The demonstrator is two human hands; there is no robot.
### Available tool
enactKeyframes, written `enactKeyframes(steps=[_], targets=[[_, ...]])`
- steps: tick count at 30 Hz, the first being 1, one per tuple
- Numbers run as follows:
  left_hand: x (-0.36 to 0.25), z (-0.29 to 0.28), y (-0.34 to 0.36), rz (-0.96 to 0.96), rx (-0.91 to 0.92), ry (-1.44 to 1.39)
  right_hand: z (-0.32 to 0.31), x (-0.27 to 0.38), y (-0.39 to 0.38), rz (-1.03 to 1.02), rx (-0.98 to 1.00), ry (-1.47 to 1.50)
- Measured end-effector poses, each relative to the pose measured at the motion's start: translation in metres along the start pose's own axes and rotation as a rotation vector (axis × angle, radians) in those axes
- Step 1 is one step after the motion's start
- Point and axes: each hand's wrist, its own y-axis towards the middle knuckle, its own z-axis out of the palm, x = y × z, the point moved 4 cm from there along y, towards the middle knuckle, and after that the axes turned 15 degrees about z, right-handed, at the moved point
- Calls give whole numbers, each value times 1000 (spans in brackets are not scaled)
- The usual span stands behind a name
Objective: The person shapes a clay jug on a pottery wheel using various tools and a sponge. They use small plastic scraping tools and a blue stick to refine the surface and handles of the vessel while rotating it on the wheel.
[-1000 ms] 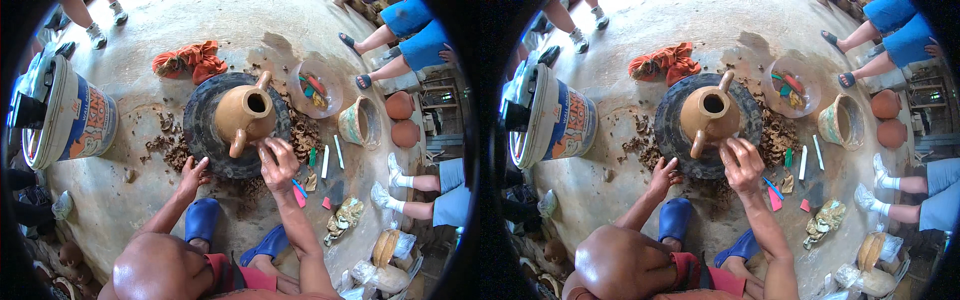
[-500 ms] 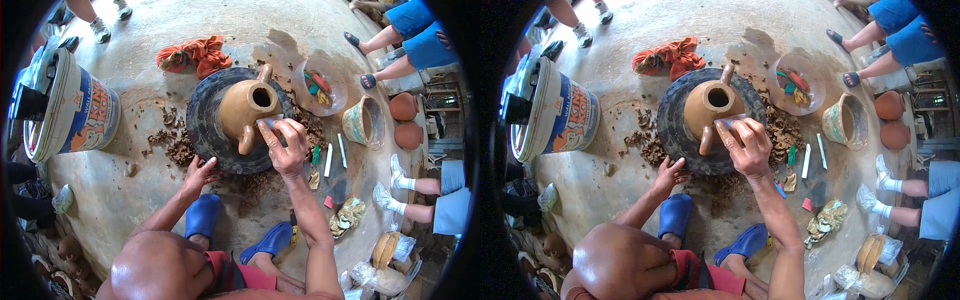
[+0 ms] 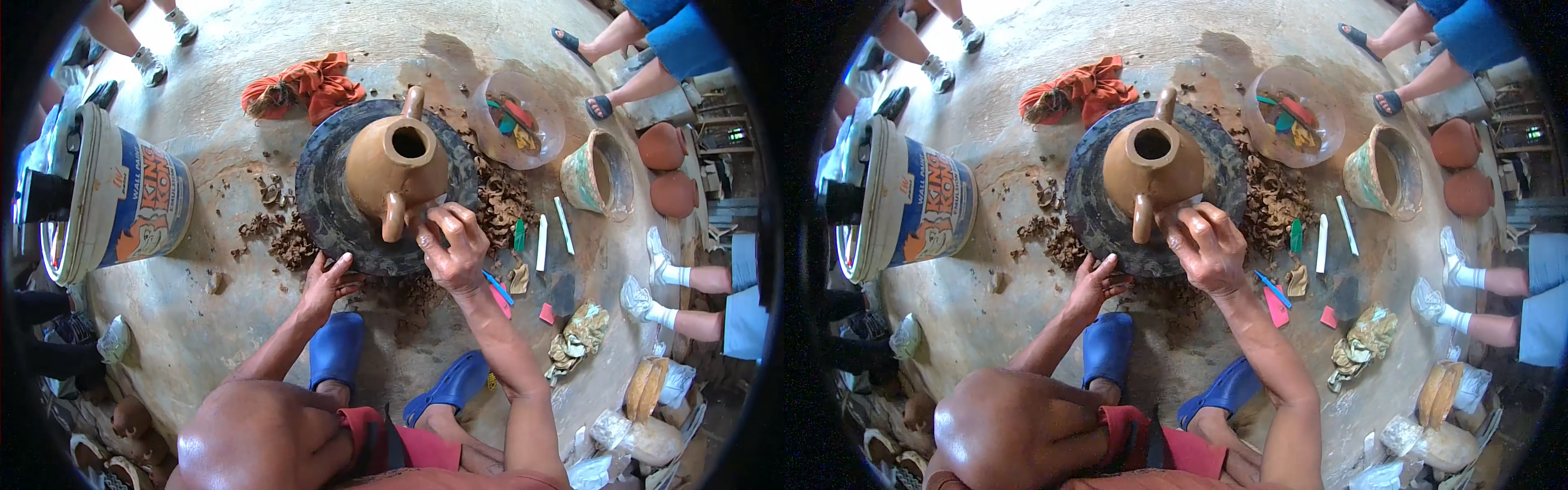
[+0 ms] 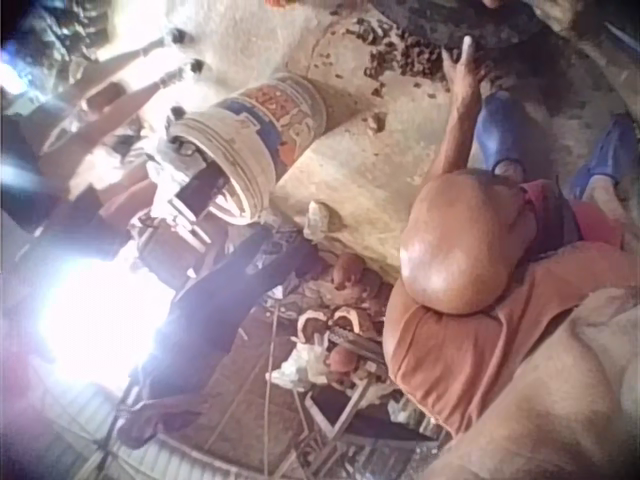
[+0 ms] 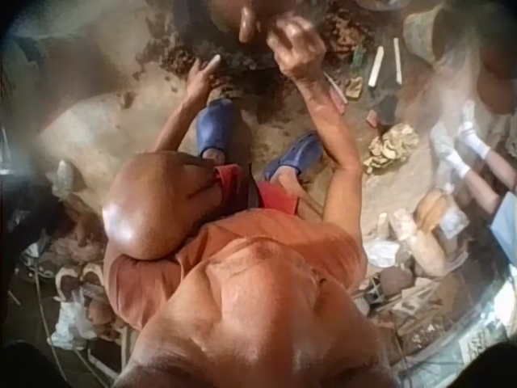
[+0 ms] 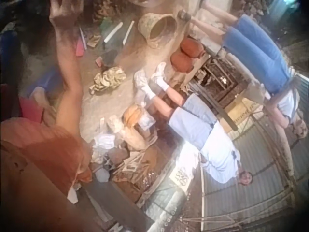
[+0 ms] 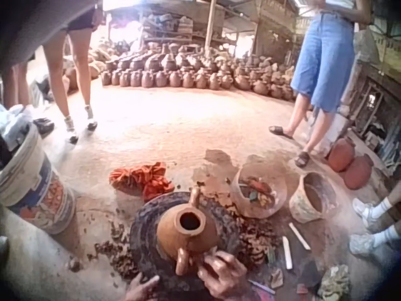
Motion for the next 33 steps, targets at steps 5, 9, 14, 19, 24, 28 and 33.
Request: enactKeyframes(steps=[5, 9, 14, 19, 24, 28, 33], targets=[[3, -4, -1, 20, -22, 0, 8, -6, -17, -13, 8, -30], [-1, -1, -2, 14, -6, 17, 3, -14, -23, -50, 45, 5], [-13, -24, 19, 74, -72, -49, -17, -14, 13, 94, -206, 92], [-31, -42, 40, 112, -185, -22, -1, -10, 21, 71, -241, 102], [-31, -33, 36, 117, -136, -40, 14, -10, -22, 175, -226, 96], [-22, -37, 33, 93, -57, -61, 35, -16, -56, 224, -164, 102], [-39, -51, 48, 120, -52, -49, 10, -33, -30, 392, -277, 150]])
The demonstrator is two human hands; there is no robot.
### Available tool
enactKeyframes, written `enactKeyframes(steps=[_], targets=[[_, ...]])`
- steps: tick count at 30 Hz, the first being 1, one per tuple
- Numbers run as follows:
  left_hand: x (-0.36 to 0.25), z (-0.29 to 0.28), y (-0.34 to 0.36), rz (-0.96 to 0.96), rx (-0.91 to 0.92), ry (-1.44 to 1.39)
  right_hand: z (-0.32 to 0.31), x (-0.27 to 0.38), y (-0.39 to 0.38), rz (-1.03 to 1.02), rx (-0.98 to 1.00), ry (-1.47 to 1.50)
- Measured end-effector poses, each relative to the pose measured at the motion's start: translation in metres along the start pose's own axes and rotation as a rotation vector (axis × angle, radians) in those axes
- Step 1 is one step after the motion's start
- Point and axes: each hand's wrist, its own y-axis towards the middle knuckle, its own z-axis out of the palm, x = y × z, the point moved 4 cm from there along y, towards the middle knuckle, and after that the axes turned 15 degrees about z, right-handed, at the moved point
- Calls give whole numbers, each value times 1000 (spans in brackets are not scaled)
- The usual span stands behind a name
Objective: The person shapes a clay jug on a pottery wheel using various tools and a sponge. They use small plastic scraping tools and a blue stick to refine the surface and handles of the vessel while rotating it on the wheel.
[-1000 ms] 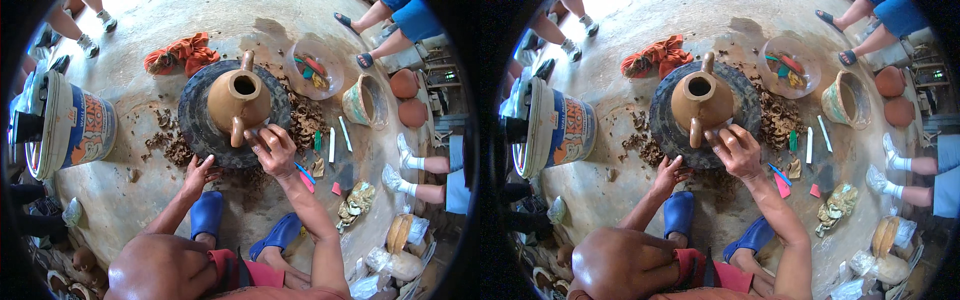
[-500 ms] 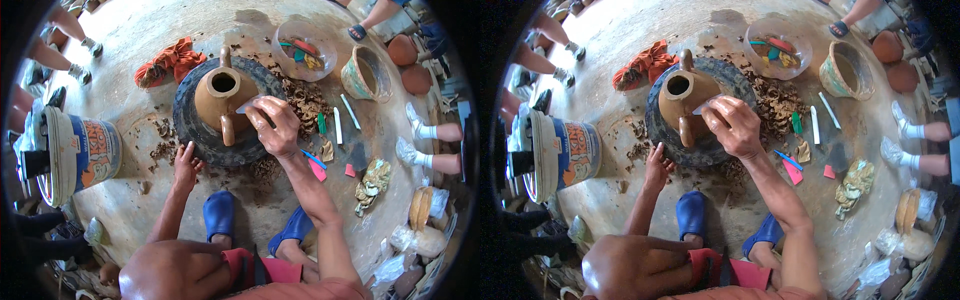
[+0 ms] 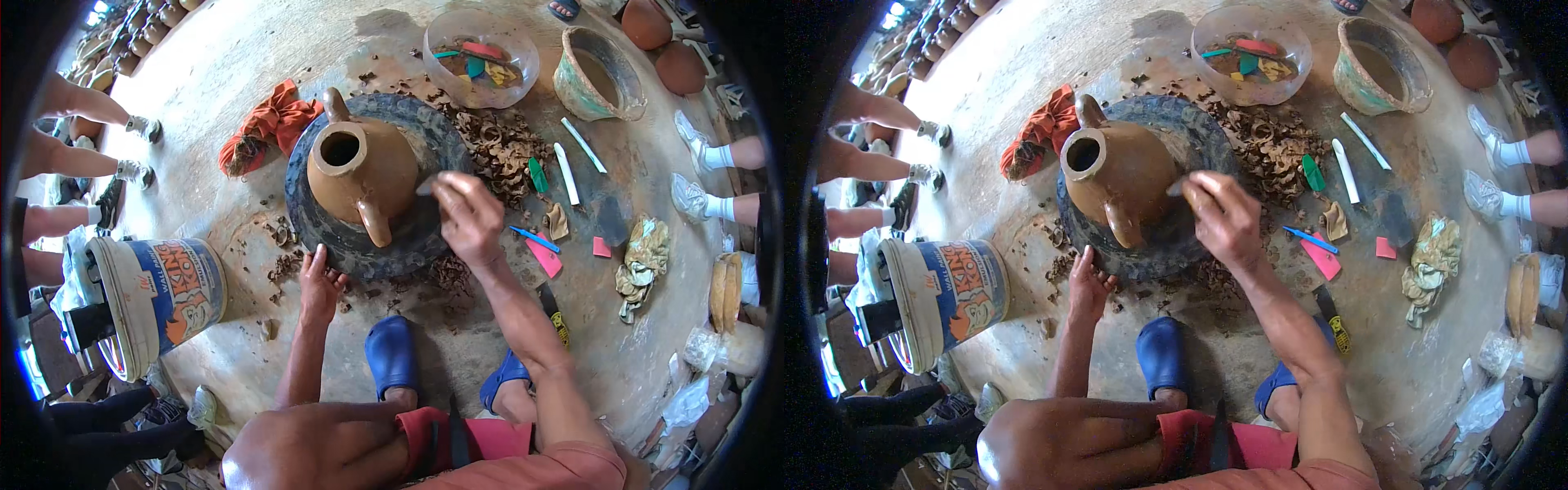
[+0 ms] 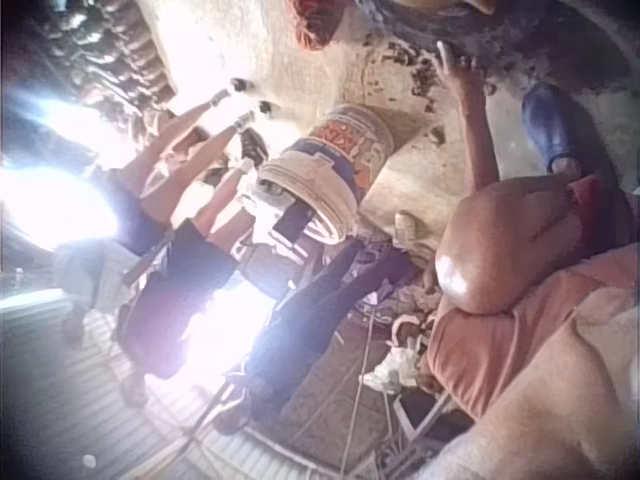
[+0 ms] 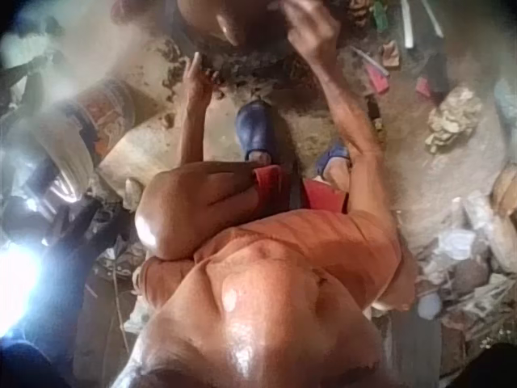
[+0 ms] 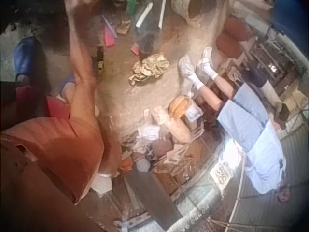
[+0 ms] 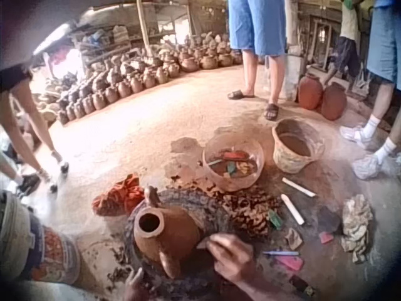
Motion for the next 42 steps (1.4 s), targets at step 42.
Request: enactKeyframes(steps=[42], targets=[[-68, 7, 149, 346, 96, 493, 25, 26, 96, 18, 154, 84]])
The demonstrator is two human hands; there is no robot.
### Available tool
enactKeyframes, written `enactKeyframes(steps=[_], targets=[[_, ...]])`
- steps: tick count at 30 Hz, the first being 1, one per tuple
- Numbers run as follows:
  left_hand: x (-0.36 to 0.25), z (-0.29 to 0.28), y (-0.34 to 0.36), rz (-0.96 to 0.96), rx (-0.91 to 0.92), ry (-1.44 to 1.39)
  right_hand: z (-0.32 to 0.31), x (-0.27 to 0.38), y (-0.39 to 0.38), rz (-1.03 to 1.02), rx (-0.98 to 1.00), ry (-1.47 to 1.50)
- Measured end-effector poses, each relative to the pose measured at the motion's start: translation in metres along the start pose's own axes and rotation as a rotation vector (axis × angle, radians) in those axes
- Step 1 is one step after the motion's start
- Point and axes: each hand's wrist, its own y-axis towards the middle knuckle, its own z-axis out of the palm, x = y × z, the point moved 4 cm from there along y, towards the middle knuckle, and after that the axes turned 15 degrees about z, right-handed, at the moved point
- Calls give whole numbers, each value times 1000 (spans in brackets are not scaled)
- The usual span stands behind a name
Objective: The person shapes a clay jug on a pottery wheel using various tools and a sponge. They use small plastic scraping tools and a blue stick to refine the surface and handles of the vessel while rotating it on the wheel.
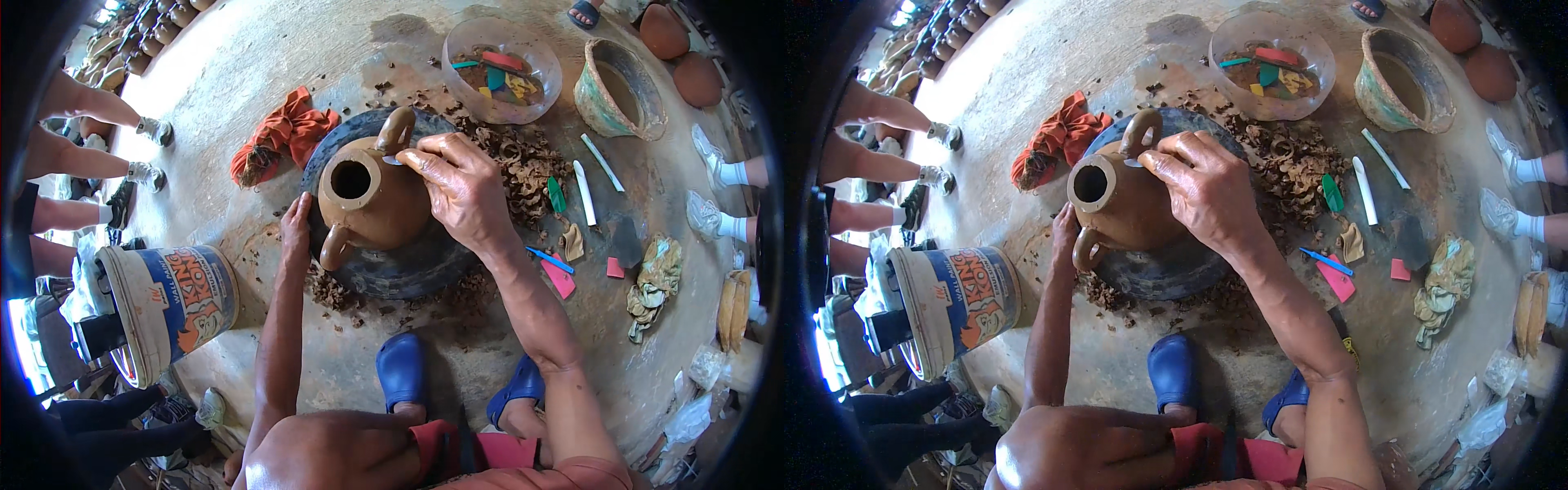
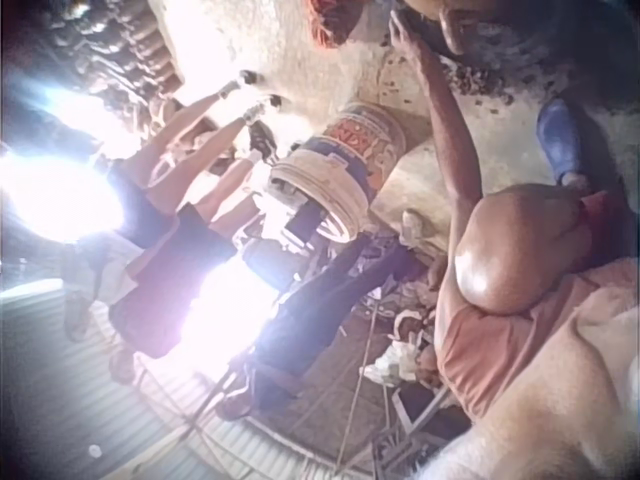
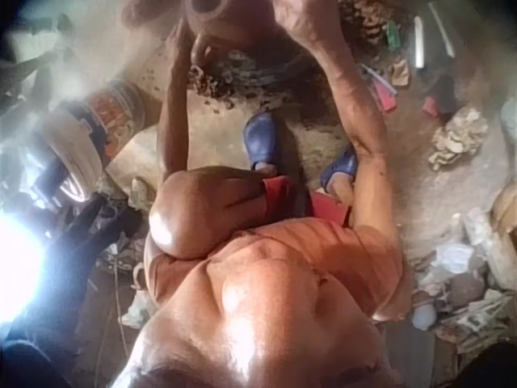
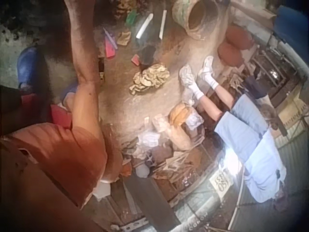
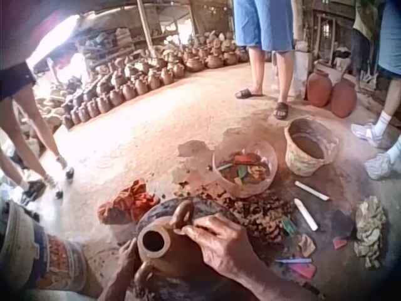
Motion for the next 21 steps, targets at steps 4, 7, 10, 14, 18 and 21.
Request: enactKeyframes(steps=[4, 7, 10, 14, 18, 21], targets=[[12, -12, 7, -64, -41, -128, -5, 4, -7, 78, 71, 51], [8, -7, 12, -64, -26, -153, -23, -1, -18, 56, 223, 151], [-2, 10, 8, -65, -3, -189, -26, -17, -24, 162, 31, 96], [-11, 12, 12, -28, 10, -191, -3, -27, -8, 116, -64, 127], [-7, 12, 11, -69, 19, -241, 10, -26, -13, 120, -56, 154], [2, 6, 14, -58, 9, -203, 4, -16, -39, 210, -17, 125]])
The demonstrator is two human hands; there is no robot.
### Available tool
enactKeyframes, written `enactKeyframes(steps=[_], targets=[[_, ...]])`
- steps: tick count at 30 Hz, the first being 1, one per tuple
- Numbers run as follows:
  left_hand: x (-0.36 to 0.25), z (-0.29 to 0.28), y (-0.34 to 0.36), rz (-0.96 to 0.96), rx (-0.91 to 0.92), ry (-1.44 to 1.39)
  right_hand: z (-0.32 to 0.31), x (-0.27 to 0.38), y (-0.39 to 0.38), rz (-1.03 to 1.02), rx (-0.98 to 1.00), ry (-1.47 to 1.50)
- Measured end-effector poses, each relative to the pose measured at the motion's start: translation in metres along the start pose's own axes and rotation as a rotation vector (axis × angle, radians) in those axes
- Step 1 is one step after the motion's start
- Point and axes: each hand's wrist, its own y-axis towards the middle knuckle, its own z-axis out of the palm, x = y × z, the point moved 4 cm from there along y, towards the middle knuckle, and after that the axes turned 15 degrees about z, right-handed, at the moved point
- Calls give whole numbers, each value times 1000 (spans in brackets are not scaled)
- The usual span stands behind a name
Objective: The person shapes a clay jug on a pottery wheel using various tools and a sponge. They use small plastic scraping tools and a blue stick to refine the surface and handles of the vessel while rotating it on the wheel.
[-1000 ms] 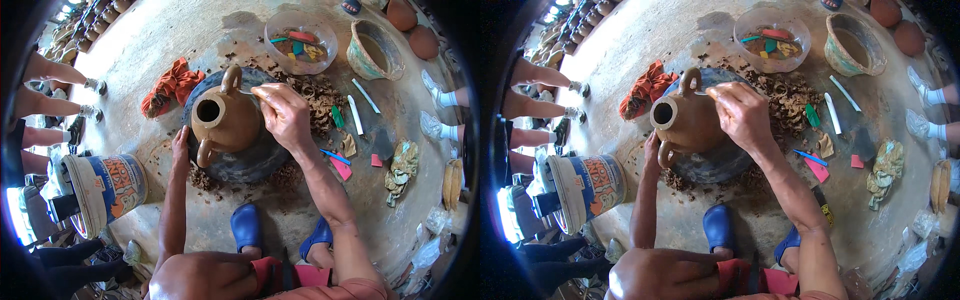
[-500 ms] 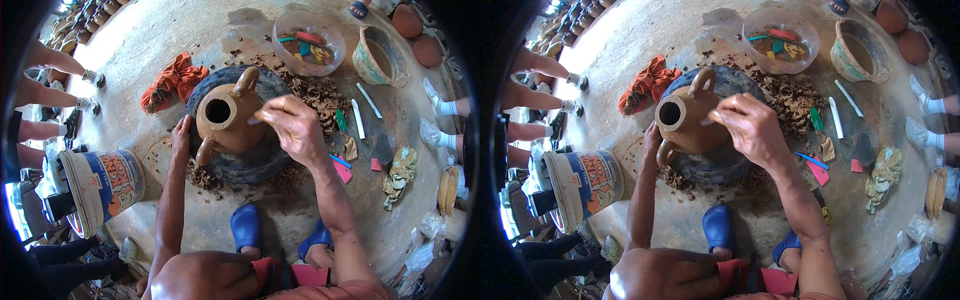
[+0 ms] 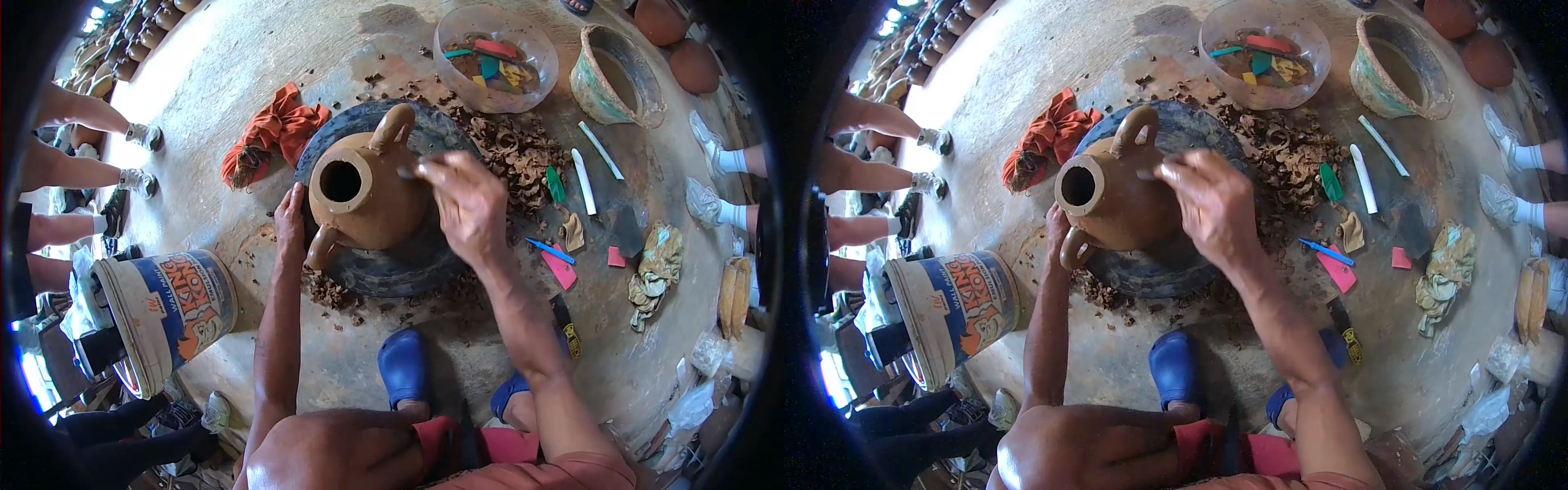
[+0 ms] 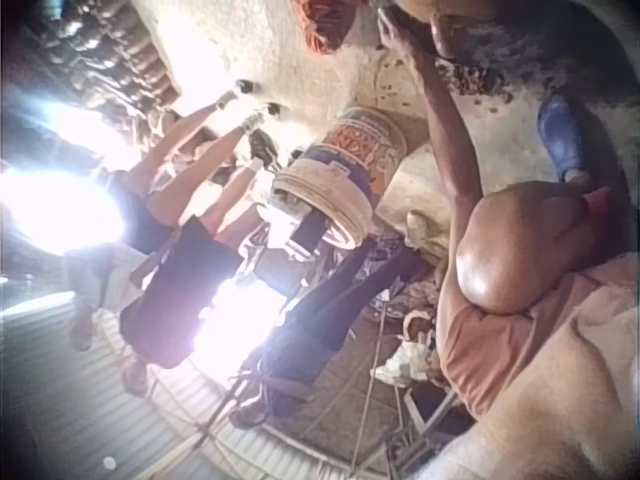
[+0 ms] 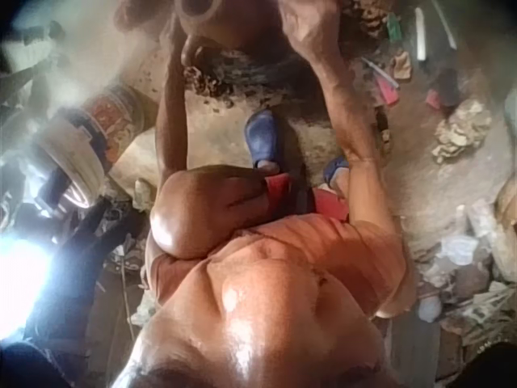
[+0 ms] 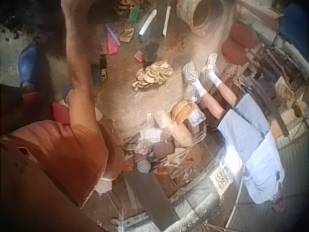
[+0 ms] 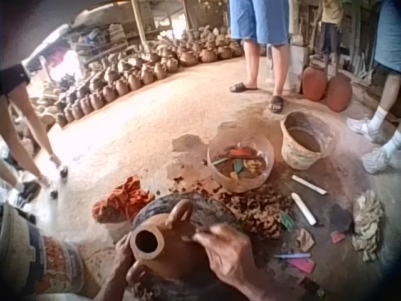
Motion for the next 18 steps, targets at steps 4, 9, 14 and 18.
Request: enactKeyframes(steps=[4, 9, 14, 18], targets=[[11, -15, 12, 28, 16, -6, -9, 9, -45, -21, -20, -30], [19, -24, 19, 78, 50, 55, -9, -7, -5, 1, -174, -4], [14, -13, 10, 78, 44, 135, 4, -15, 21, -41, -84, -6], [4, -11, 4, 137, 136, 158, 10, -14, -16, 95, -93, 36]])
